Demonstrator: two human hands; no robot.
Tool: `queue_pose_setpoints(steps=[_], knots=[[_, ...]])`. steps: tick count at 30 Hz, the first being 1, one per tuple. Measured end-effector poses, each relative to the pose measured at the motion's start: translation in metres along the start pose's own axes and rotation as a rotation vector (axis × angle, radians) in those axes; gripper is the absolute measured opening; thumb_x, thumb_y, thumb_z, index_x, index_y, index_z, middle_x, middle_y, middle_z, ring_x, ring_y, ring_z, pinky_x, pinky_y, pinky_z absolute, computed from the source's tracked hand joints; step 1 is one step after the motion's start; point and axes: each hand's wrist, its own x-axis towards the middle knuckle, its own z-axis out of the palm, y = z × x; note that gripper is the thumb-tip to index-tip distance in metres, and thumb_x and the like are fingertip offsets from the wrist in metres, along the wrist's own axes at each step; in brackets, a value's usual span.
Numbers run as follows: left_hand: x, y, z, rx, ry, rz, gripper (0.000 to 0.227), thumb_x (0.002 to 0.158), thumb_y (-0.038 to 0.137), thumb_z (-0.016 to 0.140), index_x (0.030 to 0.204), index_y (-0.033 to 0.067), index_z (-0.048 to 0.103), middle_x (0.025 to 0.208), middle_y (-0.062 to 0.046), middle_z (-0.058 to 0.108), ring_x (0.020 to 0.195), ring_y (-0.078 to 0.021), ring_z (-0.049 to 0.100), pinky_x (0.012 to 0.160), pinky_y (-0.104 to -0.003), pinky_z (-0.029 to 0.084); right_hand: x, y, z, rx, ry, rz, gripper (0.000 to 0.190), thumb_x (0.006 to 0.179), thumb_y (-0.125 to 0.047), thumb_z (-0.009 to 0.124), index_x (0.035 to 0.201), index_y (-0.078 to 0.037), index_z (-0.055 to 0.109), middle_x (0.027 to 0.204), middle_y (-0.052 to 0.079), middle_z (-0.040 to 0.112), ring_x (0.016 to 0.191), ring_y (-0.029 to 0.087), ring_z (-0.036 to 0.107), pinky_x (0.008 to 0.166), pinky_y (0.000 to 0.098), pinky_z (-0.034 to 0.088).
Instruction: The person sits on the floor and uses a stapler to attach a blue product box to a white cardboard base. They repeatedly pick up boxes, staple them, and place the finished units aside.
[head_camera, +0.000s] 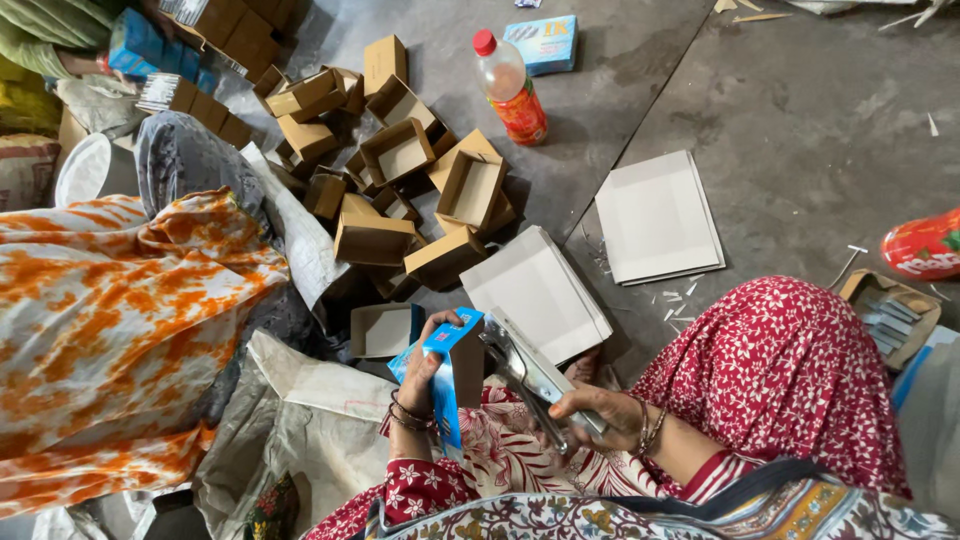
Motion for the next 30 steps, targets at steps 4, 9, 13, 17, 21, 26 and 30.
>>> queue_pose_setpoints(steps=[4,9,13,17,21,26,30], knots=[[0.001,-0.002,0.0,0.049,-0.047,-0.015,0.092,0.075,0.079,0.071,0.127,0.0052,0.054,0.126,-0.01,0.056,0.123,-0.0221,0.054,0.111,-0.035,0.038,0.009,0.006,-0.005,-0.048,0.063,-0.039,0.073,0.088,-0.011,0.067,0.149,0.001,0.028,0.111,0.018,0.066,0.092,0.026,0.074,0.072,0.0467,0.066],[-0.001,-0.007,0.001,0.037,-0.083,-0.052,0.09,0.073,0.077,0.075,0.125,0.0055,0.055,0.127,-0.009,0.055,0.122,-0.0222,0.053,0.109,-0.035,0.037,0.016,0.015,-0.026,-0.094,0.147,-0.038,0.077,0.084,-0.009,0.068,0.149,-0.002,0.028,0.11,0.017,0.067,0.089,0.026,0.074,0.069,0.0467,0.066],[0.003,-0.009,0.002,0.135,-0.104,-0.049,0.09,0.072,0.077,0.077,0.123,0.0064,0.056,0.13,-0.008,0.055,0.125,-0.023,0.052,0.11,-0.035,0.036,0.025,0.031,-0.044,-0.199,0.197,-0.076,0.074,0.084,-0.006,0.068,0.145,0.007,0.03,0.099,0.017,0.068,0.078,0.028,0.073,0.064,0.0441,0.066],[0.003,-0.009,0.002,0.239,-0.136,-0.056,0.09,0.071,0.081,0.074,0.122,0.0081,0.057,0.133,-0.008,0.056,0.126,-0.0232,0.053,0.111,-0.035,0.038,0.035,0.057,-0.058,-0.309,0.441,-0.05,0.07,0.086,-0.011,0.066,0.145,-0.004,0.028,0.078,0.013,0.062,0.059,0.021,0.062,0.051,0.0372,0.057],[0.004,-0.004,0.003,0.174,-0.156,-0.109,0.098,0.066,0.078,0.078,0.129,0.0072,0.056,0.133,-0.008,0.056,0.126,-0.0233,0.053,0.111,-0.037,0.039,0.038,0.063,-0.059,-0.314,0.434,-0.03,0.07,0.087,-0.007,0.068,0.139,0.012,0.025,0.085,0.013,0.063,0.065,0.02,0.06,0.059,0.0328,0.051],[0.002,-0.001,-0.004,0.103,-0.167,-0.215,0.103,0.064,0.074,0.083,0.135,0.0038,0.056,0.126,-0.013,0.06,0.116,-0.0258,0.057,0.104,-0.038,0.044,0.018,0.04,-0.038,-0.463,0.213,0.067,0.077,0.072,-0.006,0.069,0.143,-0.003,0.04,0.101,0.009,0.068,0.085,0.015,0.066,0.076,0.029,0.053],[0.004,-0.002,-0.008,0.193,-0.221,-0.175,0.103,0.066,0.079,0.077,0.135,0.0045,0.057,0.131,-0.011,0.061,0.124,-0.0224,0.057,0.109,-0.034,0.042,0.009,0.028,-0.01,-0.5,0.084,0.04,0.063,0.072,-0.013,0.066,0.132,-0.003,0.05,0.106,0.005,0.072,0.084,0.014,0.071,0.068,0.0276,0.055]])
